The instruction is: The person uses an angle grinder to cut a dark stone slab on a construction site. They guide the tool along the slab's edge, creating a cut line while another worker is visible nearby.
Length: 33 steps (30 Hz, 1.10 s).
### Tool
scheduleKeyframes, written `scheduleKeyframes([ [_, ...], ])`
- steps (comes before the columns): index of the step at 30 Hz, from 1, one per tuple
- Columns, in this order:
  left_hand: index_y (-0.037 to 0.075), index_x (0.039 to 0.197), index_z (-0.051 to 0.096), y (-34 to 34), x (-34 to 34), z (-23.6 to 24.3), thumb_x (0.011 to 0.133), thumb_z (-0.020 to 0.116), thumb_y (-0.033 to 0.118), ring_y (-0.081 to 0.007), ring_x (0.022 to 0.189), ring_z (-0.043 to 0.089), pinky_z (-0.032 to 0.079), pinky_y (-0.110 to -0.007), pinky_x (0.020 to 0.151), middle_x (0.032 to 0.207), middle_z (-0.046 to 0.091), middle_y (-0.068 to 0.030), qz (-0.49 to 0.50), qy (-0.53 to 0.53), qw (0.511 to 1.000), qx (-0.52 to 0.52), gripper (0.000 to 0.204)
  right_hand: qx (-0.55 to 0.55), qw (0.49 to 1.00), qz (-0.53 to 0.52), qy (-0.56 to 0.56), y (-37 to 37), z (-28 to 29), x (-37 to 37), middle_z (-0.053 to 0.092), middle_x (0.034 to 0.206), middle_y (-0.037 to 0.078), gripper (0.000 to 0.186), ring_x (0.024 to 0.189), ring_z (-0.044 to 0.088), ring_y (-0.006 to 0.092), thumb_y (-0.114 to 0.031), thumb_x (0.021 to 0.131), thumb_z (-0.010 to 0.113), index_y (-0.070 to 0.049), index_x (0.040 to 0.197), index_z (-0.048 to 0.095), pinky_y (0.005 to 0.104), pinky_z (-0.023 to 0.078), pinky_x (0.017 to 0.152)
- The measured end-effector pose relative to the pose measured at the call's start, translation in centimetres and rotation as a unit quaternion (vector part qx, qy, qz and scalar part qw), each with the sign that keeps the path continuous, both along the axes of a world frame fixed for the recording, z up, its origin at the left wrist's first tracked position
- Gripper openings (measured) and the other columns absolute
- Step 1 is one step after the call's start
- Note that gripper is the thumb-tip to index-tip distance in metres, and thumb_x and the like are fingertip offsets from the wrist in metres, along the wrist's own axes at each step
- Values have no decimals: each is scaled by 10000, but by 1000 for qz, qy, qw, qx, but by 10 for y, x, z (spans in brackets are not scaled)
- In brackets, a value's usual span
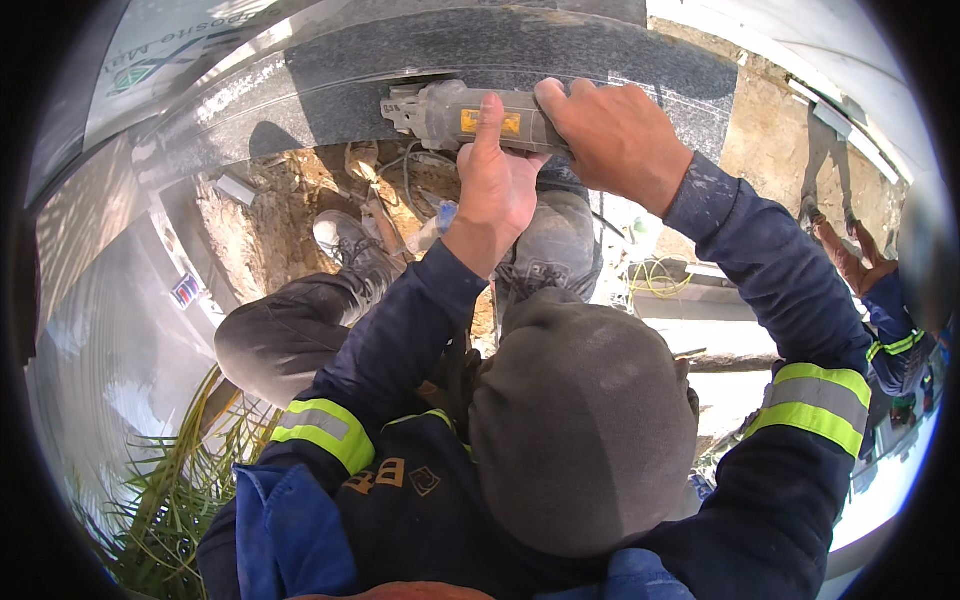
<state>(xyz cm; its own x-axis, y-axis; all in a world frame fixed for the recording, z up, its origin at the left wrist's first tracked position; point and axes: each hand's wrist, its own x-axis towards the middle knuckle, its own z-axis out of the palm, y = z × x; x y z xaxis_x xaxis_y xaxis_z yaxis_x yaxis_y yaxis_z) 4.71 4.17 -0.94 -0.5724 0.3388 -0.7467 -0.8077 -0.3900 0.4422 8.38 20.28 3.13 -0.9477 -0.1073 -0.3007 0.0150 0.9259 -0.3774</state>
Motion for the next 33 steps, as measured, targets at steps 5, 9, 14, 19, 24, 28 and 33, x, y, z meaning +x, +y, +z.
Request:
scheduleKeyframes([
  [5,6,1396,464,-11,-13,-11,965,745,465,-283,1322,520,383,-574,1170,1361,557,-133,-3,7,1000,-14,689,-23,999,6,29,-8,-19,-10,664,861,179,451,761,711,383,-66,787,750,-21,1171,518,469,561,633],
  [9,-8,1399,455,-21,-25,-13,986,721,455,-303,1312,533,402,-578,1161,1361,554,-150,-8,20,999,-26,675,-39,998,12,53,-20,-33,-22,666,860,179,457,765,711,390,-70,774,755,-10,1159,517,473,564,635],
  [14,7,1389,466,-14,-13,-12,970,747,449,-279,1300,548,414,-570,1147,1350,562,-129,-6,0,1000,2,672,-12,1000,1,10,-9,-16,-10,660,873,163,514,758,707,377,-74,768,769,-26,1207,508,460,561,641],
  [19,54,1374,487,4,8,-1,951,771,453,-245,1286,556,424,-559,1124,1316,584,-90,-2,-12,1000,6,647,3,1000,-9,-14,4,-2,10,633,863,153,510,746,698,367,-82,787,766,-44,1217,494,480,533,618],
  [24,38,1372,486,-5,-2,-13,955,768,449,-260,1270,559,398,-566,1139,1305,587,-98,11,-20,1000,-8,650,-4,1000,-1,7,-6,-11,-1,649,871,173,512,757,704,377,-77,776,767,-23,1215,509,472,555,640],
  [28,24,1382,477,-19,-18,-19,955,754,481,-278,1307,531,366,-569,1171,1351,559,-125,-7,16,1000,-9,685,-21,1000,2,21,-17,-23,-17,668,878,197,483,767,712,388,-67,766,762,1,1186,532,466,569,653],
  [33,29,1382,483,-22,-24,-16,992,711,463,-273,1318,523,377,-561,1176,1363,552,-123,-13,27,1000,-8,626,-27,999,4,45,-18,-26,-21,675,876,193,450,762,713,380,-45,777,737,-2,1182,546,464,565,637],
])
